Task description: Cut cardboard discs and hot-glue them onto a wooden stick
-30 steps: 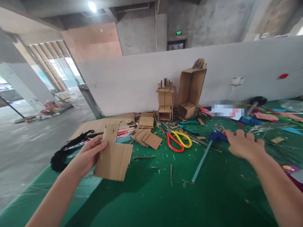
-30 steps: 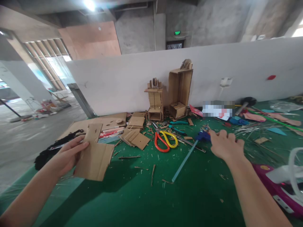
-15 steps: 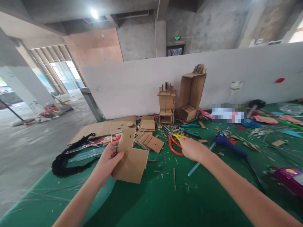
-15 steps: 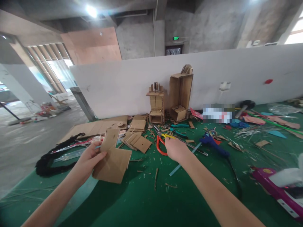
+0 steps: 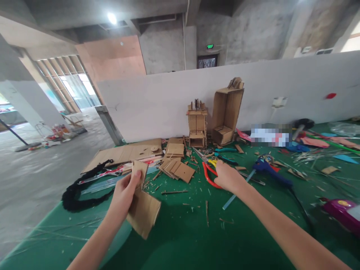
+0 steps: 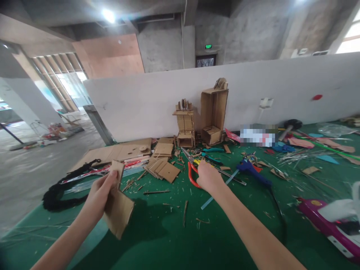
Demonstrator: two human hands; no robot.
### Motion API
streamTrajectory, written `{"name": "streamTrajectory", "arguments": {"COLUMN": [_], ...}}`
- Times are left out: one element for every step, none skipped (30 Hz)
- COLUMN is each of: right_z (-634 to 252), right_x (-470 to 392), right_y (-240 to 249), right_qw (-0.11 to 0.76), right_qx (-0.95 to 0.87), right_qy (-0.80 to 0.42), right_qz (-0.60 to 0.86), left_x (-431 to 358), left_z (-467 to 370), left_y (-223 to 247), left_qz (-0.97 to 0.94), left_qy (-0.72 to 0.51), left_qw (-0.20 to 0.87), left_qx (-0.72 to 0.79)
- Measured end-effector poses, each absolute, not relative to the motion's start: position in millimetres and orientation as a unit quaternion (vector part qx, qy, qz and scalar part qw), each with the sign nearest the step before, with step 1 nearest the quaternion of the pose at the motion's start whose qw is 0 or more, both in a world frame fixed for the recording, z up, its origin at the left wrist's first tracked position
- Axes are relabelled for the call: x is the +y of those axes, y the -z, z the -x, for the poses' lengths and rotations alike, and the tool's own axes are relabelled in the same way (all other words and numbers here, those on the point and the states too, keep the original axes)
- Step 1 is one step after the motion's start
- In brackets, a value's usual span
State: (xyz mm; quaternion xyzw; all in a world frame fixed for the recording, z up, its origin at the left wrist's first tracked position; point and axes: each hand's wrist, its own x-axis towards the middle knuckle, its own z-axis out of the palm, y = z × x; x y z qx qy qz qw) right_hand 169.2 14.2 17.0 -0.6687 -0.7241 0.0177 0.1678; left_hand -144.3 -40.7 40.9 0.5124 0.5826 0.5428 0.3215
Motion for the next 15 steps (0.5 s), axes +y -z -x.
{"name": "streamTrajectory", "arguments": {"right_z": [-173, -176, -179, -181, -182, -183, -182, -180, -177, -175, -172, -169, -167, -165, -163], "right_x": [13, 12, 11, 10, 8, 7, 5, 4, 3, 1, 1, 0, 0, -1, -2], "right_y": [-17, -18, -19, -19, -20, -20, -19, -17, -14, -10, -6, -1, 3, 6, 9], "right_qw": [0.185, 0.205, 0.229, 0.254, 0.282, 0.309, 0.337, 0.362, 0.385, 0.406, 0.423, 0.440, 0.451, 0.458, 0.461], "right_qx": [-0.709, -0.693, -0.678, -0.666, -0.658, -0.652, -0.649, -0.646, -0.643, -0.639, -0.634, -0.627, -0.622, -0.620, -0.619], "right_qy": [-0.038, -0.063, -0.090, -0.117, -0.145, -0.175, -0.204, -0.235, -0.264, -0.290, -0.313, -0.332, -0.347, -0.361, -0.372], "right_qz": [0.679, 0.688, 0.693, 0.691, 0.683, 0.670, 0.651, 0.630, 0.608, 0.586, 0.567, 0.551, 0.537, 0.525, 0.516], "left_x": [-41, -41, -41, -41, -41, -40, -40, -40, -40, -40, -40, -40, -40, -40, -40], "left_z": [143, 141, 140, 138, 136, 135, 134, 133, 133, 132, 132, 132, 132, 132, 132], "left_y": [-41, -41, -41, -41, -41, -41, -41, -41, -40, -39, -38, -38, -38, -38, -38], "left_qz": [-0.514, -0.517, -0.521, -0.527, -0.531, -0.535, -0.534, -0.528, -0.516, -0.500, -0.483, -0.469, -0.458, -0.451, -0.446], "left_qy": [-0.538, -0.533, -0.528, -0.522, -0.517, -0.510, -0.504, -0.499, -0.496, -0.497, -0.502, -0.510, -0.522, -0.536, -0.550], "left_qw": [0.326, 0.328, 0.327, 0.323, 0.319, 0.316, 0.321, 0.334, 0.356, 0.384, 0.411, 0.434, 0.448, 0.457, 0.461], "left_qx": [0.583, 0.584, 0.585, 0.588, 0.591, 0.594, 0.598, 0.600, 0.600, 0.596, 0.588, 0.576, 0.563, 0.549, 0.535]}}
